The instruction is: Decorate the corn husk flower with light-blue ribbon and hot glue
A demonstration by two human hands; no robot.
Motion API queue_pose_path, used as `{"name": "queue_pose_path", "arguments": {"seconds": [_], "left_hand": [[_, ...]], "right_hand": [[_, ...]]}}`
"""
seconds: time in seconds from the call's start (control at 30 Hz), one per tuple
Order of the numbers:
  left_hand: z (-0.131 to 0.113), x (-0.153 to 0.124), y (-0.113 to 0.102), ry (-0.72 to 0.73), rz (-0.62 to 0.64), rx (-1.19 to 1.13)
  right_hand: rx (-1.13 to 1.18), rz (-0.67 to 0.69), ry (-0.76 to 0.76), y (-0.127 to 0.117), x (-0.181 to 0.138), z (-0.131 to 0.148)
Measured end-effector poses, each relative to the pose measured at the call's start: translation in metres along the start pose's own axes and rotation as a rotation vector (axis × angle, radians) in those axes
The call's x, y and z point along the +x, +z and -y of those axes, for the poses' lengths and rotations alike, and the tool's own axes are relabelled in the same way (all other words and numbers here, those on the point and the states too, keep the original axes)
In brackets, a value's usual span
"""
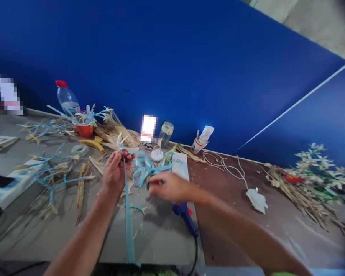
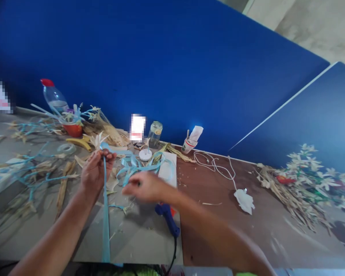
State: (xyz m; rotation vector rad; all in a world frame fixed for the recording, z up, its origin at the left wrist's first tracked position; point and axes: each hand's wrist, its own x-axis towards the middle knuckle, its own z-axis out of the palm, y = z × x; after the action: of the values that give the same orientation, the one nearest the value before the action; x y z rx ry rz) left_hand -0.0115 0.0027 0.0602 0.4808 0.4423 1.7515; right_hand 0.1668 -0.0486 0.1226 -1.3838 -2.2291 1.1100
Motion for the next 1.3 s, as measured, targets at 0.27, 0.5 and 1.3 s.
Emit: {"name": "queue_pose_path", "arguments": {"seconds": [0.27, 0.5, 1.3], "left_hand": [[-0.002, -0.009, 0.009, -0.175, 0.145, 0.027], [-0.003, -0.045, -0.002, -0.535, 0.511, 0.181], [-0.033, -0.037, 0.03, -0.413, 0.58, 0.472]], "right_hand": [[0.662, 0.272, 0.174, 0.083, -0.01, 0.005], [1.189, -0.61, -0.192, -0.101, 0.037, 0.019], [0.013, -0.455, -0.068, -0.096, -0.003, -0.025]]}}
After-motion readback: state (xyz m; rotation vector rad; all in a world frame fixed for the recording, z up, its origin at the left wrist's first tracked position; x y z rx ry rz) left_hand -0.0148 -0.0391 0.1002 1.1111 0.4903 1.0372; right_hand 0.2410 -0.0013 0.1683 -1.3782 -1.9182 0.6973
